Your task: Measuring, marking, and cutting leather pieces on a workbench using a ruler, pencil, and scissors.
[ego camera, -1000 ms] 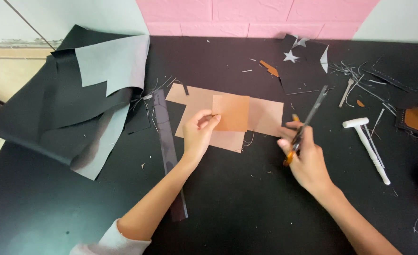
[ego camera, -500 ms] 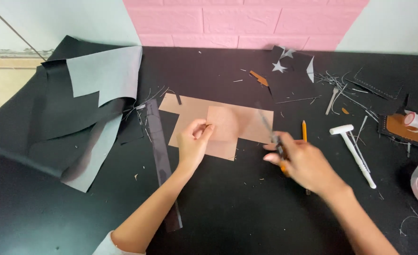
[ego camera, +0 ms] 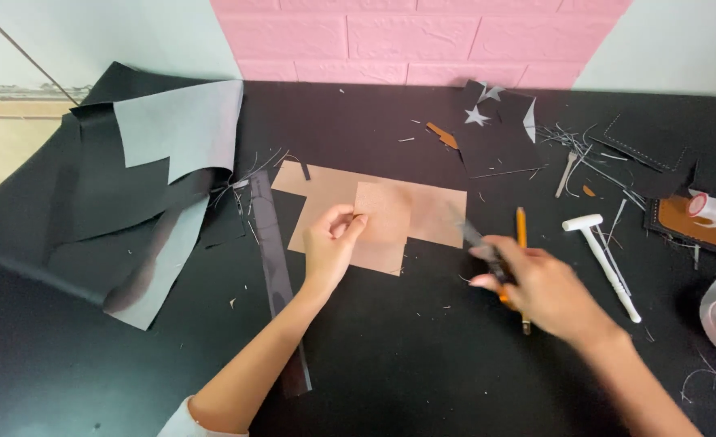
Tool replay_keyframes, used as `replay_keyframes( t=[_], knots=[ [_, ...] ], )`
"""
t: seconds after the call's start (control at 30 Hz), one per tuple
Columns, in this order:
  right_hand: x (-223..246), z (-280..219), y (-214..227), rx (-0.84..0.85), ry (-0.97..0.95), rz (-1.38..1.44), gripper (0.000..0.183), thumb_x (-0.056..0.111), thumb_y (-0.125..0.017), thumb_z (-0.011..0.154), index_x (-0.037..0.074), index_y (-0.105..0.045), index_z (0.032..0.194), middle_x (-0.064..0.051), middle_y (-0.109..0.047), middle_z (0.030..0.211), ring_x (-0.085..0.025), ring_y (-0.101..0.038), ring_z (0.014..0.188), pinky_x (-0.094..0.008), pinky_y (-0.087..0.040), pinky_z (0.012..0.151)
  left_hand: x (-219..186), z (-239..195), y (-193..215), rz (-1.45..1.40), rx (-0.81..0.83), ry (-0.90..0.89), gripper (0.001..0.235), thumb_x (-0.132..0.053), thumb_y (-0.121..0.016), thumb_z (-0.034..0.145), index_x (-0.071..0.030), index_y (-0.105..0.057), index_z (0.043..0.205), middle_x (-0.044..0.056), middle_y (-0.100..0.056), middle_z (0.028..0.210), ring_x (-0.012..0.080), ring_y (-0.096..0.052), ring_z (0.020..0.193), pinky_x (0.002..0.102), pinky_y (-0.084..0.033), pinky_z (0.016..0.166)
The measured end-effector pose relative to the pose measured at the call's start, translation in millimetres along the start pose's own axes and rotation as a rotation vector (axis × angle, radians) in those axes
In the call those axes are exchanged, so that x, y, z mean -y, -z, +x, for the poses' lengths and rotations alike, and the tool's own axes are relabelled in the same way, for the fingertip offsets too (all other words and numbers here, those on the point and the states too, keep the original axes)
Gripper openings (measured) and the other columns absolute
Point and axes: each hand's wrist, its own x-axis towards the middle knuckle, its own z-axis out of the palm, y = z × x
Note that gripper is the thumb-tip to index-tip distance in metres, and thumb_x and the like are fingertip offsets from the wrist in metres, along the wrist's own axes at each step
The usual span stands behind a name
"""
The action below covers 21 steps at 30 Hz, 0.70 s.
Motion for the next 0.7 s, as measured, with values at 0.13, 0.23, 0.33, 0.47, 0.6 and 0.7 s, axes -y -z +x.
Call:
replay_keyframes(
  t=[0.13,0.23,0.33,0.47,0.6,0.7],
  knots=[
    [-50,-9,2,-0.089,-0.122,0.011,0.059,0.046,-0.069,0.086,0.018,-0.048,0.133,0.008,-0.076,0.124,-0.036,-0.077,0.083,-0.048,-0.058,0.073,-4,-1,-2,0.060,0.013,0.041,0.021,-0.024,-0.077,0.089,-0.012,-0.078,0.105,0.003,-0.081,0.104,0.0189,-0.077,0.102,0.029,-0.061,0.093],
    [-46,-10,8,-0.219,-0.149,0.054,0.059,0.042,-0.071,0.087,0.011,-0.053,0.134,0.002,-0.077,0.122,-0.033,-0.073,0.108,-0.048,-0.056,0.085,-16,-2,-7,0.086,0.046,0.077,0.026,-0.032,-0.076,0.087,-0.016,-0.076,0.107,0.002,-0.079,0.111,0.0185,-0.074,0.106,0.031,-0.064,0.087],
    [-53,-1,-1,-0.276,-0.088,0.112,0.055,0.038,-0.072,0.090,0.011,-0.056,0.135,0.000,-0.081,0.098,-0.030,-0.076,0.081,-0.039,-0.055,0.077,-38,6,-16,0.045,0.118,0.009,0.024,-0.029,-0.077,0.086,-0.013,-0.078,0.104,0.001,-0.082,0.105,0.0169,-0.076,0.104,0.030,-0.062,0.094],
    [-11,14,7,-0.265,-0.133,0.275,0.044,0.036,-0.066,0.093,0.010,-0.060,0.129,0.000,-0.080,0.098,-0.011,-0.070,0.054,-0.029,-0.060,0.059,-62,23,-19,-0.132,0.052,0.099,0.020,-0.024,-0.080,0.082,-0.013,-0.077,0.098,0.000,-0.081,0.097,0.0132,-0.076,0.098,0.027,-0.058,0.088],
    [40,37,9,-0.058,-0.135,0.208,0.052,0.019,-0.074,0.086,0.015,-0.054,0.135,-0.016,-0.078,0.107,-0.039,-0.074,0.104,-0.051,-0.058,0.091,-13,24,-9,-0.172,-0.036,0.067,0.029,-0.026,-0.085,0.083,-0.012,-0.076,0.107,0.012,-0.074,0.104,0.0200,-0.072,0.102,0.039,-0.058,0.093],
    [28,67,-14,0.064,0.028,0.046,0.056,0.009,-0.072,0.082,0.014,-0.050,0.133,-0.020,-0.076,0.111,-0.041,-0.069,0.116,-0.051,-0.053,0.102,4,24,4,-0.066,-0.060,0.062,0.024,-0.024,-0.081,0.089,-0.010,-0.073,0.106,0.013,-0.072,0.103,0.0245,-0.072,0.104,0.042,-0.057,0.095]
  ],
)
